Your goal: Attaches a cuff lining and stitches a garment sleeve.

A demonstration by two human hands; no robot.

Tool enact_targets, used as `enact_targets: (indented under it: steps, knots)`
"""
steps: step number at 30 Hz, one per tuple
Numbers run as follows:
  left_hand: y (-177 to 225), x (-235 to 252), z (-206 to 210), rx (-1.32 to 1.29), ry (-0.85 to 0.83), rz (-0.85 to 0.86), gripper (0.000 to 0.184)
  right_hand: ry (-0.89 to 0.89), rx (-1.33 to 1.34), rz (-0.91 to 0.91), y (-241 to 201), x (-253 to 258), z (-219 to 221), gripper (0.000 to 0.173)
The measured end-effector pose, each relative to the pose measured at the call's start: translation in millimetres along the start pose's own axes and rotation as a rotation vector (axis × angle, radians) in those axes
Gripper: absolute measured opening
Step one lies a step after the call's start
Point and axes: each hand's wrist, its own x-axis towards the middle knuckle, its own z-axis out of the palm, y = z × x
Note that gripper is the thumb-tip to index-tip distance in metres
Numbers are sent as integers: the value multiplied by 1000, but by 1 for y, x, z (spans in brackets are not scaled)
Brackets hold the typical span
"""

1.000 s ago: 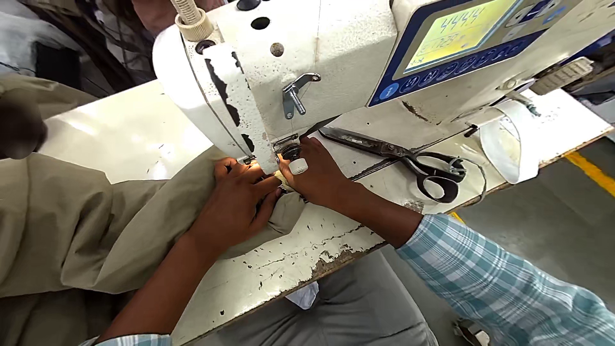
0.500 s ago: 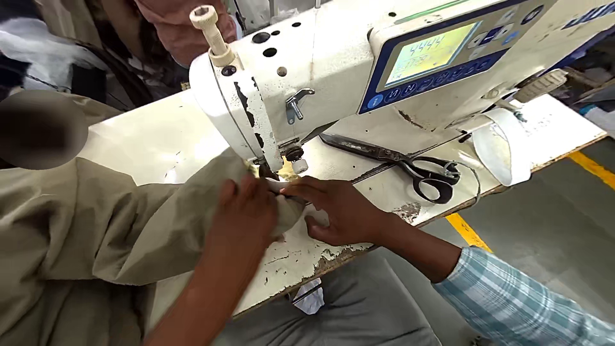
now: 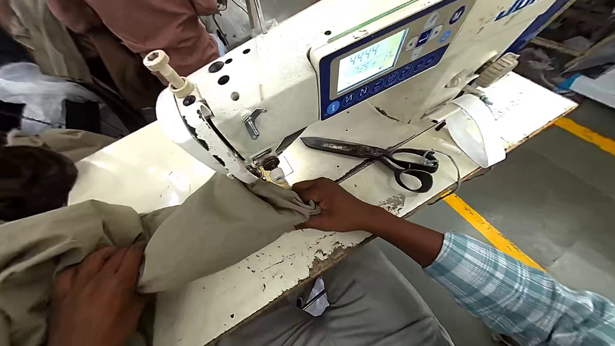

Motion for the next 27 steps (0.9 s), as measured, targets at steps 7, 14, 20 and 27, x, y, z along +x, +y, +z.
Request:
enact_targets:
  steps: [7,14,20,27]
  knots:
    - [13,98,-15,79,250,-3,33,-62,-359,54,-13,-11,16,43]
    - [165,77,-10,-233,268,443,29,-88,-367,13,-12,-12,14,31]
    - [159,100,47,-103,130,226,43,-129,140,275,-7,14,-46,26]
    - [164,103,50,-239,150,120,47,22,-377,459,10,88,-32,28]
